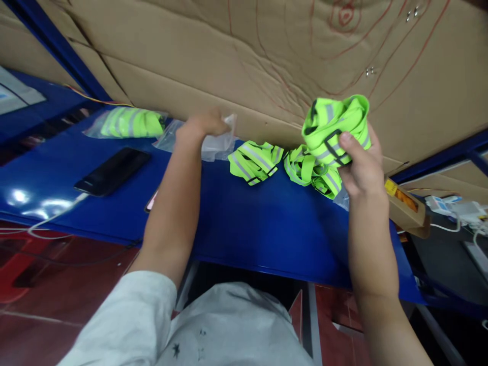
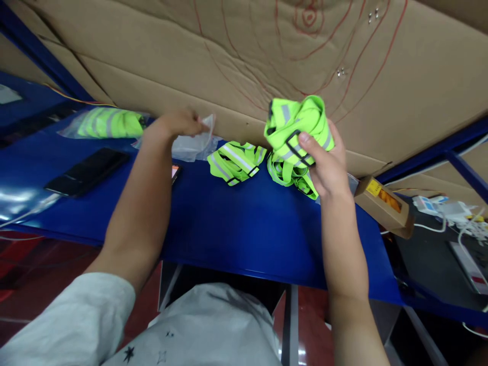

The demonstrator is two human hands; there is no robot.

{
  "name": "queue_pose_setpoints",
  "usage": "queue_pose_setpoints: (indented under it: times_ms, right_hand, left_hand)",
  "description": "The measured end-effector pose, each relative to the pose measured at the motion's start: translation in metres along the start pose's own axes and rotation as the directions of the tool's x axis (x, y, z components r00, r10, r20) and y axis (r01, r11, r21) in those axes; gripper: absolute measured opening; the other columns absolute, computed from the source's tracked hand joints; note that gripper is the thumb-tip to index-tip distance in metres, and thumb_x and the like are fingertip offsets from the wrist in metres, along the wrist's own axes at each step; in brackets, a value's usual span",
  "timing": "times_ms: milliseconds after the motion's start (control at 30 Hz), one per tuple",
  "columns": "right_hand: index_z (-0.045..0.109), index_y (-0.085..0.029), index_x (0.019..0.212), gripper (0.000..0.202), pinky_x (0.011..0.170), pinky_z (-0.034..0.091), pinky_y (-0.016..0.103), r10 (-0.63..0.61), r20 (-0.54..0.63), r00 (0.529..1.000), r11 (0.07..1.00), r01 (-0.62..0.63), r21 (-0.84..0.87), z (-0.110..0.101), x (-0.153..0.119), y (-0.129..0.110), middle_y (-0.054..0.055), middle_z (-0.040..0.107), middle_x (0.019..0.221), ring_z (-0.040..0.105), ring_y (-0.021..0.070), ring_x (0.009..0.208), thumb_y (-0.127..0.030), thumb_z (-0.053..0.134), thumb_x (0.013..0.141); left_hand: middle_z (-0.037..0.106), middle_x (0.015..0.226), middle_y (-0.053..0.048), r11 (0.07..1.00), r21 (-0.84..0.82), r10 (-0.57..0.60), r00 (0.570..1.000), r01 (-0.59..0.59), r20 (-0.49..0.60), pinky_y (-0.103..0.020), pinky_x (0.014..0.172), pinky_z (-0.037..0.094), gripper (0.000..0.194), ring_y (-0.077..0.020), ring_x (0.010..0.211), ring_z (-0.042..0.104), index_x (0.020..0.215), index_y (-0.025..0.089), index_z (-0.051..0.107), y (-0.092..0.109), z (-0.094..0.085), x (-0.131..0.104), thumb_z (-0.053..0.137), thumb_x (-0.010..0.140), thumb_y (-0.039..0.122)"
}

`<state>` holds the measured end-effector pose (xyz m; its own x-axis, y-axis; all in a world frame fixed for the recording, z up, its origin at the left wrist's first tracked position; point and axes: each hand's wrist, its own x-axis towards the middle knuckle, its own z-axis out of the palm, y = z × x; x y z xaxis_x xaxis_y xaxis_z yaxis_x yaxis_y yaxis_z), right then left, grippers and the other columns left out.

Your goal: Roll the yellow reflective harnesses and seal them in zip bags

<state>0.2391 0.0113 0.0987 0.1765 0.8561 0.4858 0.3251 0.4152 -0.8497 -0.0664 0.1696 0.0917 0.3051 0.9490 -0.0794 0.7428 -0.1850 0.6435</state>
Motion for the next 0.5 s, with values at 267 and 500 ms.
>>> queue_pose_setpoints:
  times_ms: [267, 500]
  right_hand:
    - [0.076, -0.038, 0.12, 0.057, 0.13, 0.04, 0.055, -0.081, 0.596, 0.799, 0.945, 0.252, -0.209, 0.012, -0.028, -0.056, -0.001, 0.061, 0.154, 0.05, 0.0352, 0.152, -0.047, 0.097, 0.069]
    - [0.071, -0.039, 0.132, 0.059, 0.132, 0.036, 0.057, -0.105, 0.624, 0.774, 0.876, 0.369, -0.31, -0.003, -0.022, -0.055, -0.003, 0.049, 0.165, 0.044, 0.0358, 0.156, -0.044, 0.092, 0.078]
  left_hand:
    - [0.054, 0.06, 0.0, 0.83, -0.367, 0.542, 0.765, -0.421, 0.347, -0.029, 0.053, 0.037, 0.024, -0.0128, 0.052, 0.048, 0.067, 0.022, 0.059, 0.099, 0.029, -0.068, 0.066, 0.088, 0.029]
    - [0.048, 0.053, 0.003, 0.796, -0.489, 0.463, 0.879, -0.357, 0.112, -0.028, 0.052, 0.041, 0.029, -0.0108, 0.047, 0.048, 0.07, 0.021, 0.053, 0.1, 0.032, -0.063, 0.07, 0.09, 0.031]
